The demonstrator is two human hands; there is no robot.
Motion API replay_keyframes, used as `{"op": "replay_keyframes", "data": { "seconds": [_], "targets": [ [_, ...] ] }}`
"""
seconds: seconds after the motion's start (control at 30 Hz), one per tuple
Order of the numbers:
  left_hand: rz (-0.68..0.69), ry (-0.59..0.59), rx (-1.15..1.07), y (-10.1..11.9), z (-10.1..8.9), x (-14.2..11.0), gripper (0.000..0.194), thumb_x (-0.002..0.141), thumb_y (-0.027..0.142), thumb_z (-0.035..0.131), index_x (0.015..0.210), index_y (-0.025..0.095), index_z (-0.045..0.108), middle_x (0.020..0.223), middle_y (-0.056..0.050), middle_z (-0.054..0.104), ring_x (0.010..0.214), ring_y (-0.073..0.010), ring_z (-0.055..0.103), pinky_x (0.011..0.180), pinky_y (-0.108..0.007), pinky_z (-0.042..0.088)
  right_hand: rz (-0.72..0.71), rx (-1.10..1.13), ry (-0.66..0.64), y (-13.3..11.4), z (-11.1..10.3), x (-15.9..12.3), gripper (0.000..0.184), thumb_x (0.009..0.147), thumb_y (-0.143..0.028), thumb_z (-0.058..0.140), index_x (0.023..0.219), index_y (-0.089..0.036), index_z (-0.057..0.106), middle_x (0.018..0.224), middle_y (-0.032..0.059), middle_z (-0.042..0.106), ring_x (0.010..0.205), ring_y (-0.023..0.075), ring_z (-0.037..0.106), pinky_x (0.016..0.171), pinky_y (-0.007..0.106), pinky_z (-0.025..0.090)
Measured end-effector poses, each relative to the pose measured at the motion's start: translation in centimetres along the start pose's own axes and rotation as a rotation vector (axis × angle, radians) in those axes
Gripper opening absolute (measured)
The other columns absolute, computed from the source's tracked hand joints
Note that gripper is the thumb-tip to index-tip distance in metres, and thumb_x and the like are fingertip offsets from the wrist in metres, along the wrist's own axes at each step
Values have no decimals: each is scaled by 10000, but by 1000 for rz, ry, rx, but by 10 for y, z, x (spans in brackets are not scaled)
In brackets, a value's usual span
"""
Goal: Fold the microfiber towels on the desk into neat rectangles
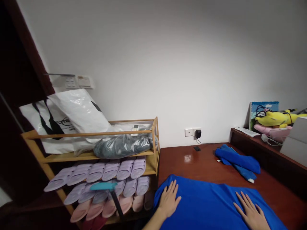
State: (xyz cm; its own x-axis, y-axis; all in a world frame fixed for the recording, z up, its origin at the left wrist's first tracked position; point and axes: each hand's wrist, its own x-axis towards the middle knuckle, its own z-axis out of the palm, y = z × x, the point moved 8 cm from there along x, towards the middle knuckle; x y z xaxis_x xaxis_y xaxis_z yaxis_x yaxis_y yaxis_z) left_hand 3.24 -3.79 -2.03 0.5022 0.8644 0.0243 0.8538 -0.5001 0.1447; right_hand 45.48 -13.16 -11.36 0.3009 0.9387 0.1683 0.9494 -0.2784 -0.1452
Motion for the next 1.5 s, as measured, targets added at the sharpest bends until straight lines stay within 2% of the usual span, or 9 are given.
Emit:
{"op": "replay_keyframes", "data": {
  "seconds": [0.1,0.2,0.3,0.4,0.63,0.8,0.93,1.1,1.5],
  "targets": [
    [-149,42,94,-52,-18,13,552,893,395,284,1391,164,348,1481,-97,284,1366,-254,244,1099,-514,215,-13,10,33,3,5,2,681,803,-688,266,1402,-363,255,1500,-35,257,1389,213,186,1077,500,246],
    [-250,158,150,-78,-35,8,534,867,258,303,1376,109,366,1491,-136,244,1381,-271,190,1100,-545,163,-8,20,45,5,5,3,682,800,-691,272,1402,-370,252,1497,-33,269,1388,216,193,1072,504,252],
    [-172,210,133,-60,-30,-2,526,872,245,298,1386,147,355,1513,-97,188,1392,-250,156,1107,-522,168,-12,17,33,5,5,4,691,794,-698,272,1402,-369,251,1500,-32,257,1391,214,184,1074,503,246],
    [-97,99,24,-34,-6,-7,548,905,362,261,1420,175,274,1518,-69,172,1391,-223,163,1113,-477,197,-19,9,14,6,7,5,706,785,-704,280,1403,-363,254,1503,-37,244,1392,209,178,1075,489,251],
    [-307,-1,-69,-32,7,-20,600,881,450,258,1439,245,173,1532,-33,83,1402,-247,59,1081,-583,156,6,-3,14,10,7,7,700,791,-697,271,1407,-365,248,1505,-40,242,1394,212,162,1081,490,240],
    [-307,10,-49,-28,17,-47,596,886,463,241,1438,249,175,1531,-39,108,1400,-257,90,1090,-570,150,21,14,-19,4,-3,6,742,779,-711,273,1414,-329,250,1507,-16,243,1398,216,148,1094,493,211],
    [-282,88,-36,-41,19,-52,627,880,518,273,1421,201,274,1501,-89,254,1385,-269,182,1117,-527,128,45,62,48,7,-19,4,733,779,-699,271,1416,-336,246,1524,-7,206,1394,220,173,1090,493,223],
    [-348,200,-152,-75,18,-31,588,900,421,271,1409,128,302,1496,-99,277,1368,-215,243,1110,-396,248,341,47,180,49,-28,0,662,804,-587,172,1365,-301,377,1476,61,329,1371,286,238,1020,573,280],
    [-348,209,-35,-98,11,-2,581,820,500,425,1342,244,424,1477,-60,330,1375,-262,220,1099,-502,188,167,-55,53,69,-10,32,760,783,-665,215,1419,-254,270,1525,57,203,1407,237,108,1088,535,185]
  ]
}}
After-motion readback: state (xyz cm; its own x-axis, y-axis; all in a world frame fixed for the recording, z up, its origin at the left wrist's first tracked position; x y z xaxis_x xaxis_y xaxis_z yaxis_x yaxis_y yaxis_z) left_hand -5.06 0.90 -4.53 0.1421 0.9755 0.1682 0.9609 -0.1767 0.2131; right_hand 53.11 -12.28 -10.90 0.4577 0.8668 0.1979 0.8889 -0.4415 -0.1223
